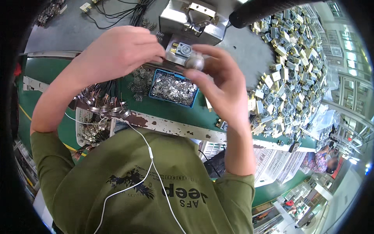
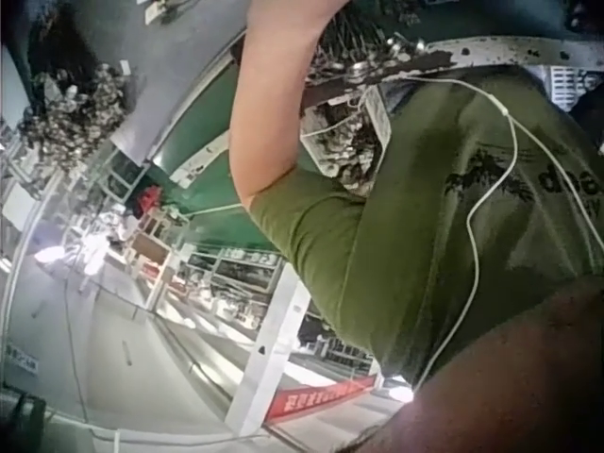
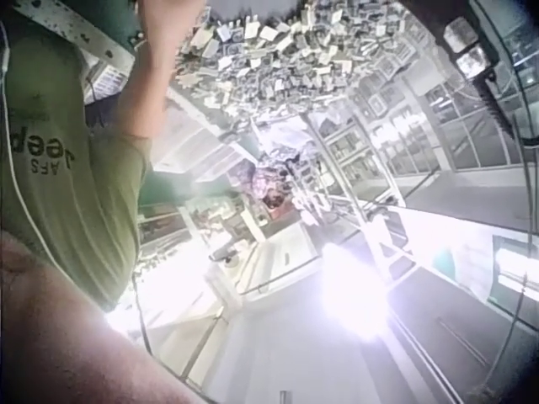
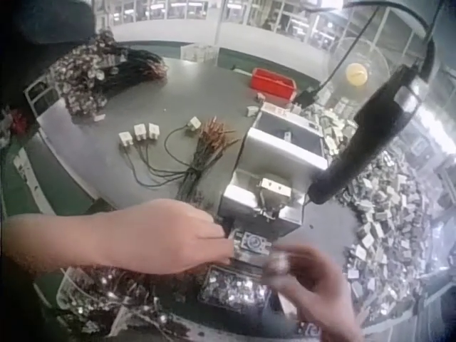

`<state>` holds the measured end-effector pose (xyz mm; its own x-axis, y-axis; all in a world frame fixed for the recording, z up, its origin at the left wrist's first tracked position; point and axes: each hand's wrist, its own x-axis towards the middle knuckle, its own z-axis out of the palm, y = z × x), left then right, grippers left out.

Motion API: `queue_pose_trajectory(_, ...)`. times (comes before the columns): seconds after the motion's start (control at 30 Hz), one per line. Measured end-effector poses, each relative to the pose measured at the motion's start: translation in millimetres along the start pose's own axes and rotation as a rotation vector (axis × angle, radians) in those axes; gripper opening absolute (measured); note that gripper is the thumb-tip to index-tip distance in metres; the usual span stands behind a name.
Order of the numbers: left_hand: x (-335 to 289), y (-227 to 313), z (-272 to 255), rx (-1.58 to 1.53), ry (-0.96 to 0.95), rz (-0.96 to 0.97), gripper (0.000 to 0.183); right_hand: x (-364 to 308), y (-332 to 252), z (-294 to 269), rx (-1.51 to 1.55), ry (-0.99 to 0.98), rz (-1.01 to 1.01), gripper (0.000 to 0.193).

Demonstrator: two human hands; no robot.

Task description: Assembling small electronic components using a handheld assembly tool and a mounting jig at a factory workstation.

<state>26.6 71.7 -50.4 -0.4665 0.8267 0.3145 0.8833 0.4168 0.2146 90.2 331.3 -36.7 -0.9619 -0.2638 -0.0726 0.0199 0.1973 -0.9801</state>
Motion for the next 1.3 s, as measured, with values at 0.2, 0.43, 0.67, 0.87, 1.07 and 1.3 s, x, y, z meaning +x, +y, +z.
queue_pose_trajectory(0.2,14,12,8,-0.147,0.127,-0.015,0.023,-18,15,31,0.034,0.304,-0.131,0.039)
queue_pose_trajectory(0.43,12,12,1,-0.079,0.026,0.035,0.028,3,-3,1,-0.286,-0.287,0.043,0.036)
queue_pose_trajectory(0.67,12,11,7,-0.161,0.072,-0.017,0.027,-11,17,21,0.049,0.149,0.035,0.040)
queue_pose_trajectory(0.87,9,19,7,-0.104,-0.150,-0.074,0.028,-6,8,8,-0.225,-0.201,0.116,0.038)
queue_pose_trajectory(1.07,12,9,1,-0.260,-0.204,0.036,0.026,-7,35,-7,-0.384,0.177,-0.031,0.044)
queue_pose_trajectory(1.3,48,-7,15,-0.283,-0.131,-0.304,0.028,14,-5,-19,-0.252,0.568,-0.567,0.041)
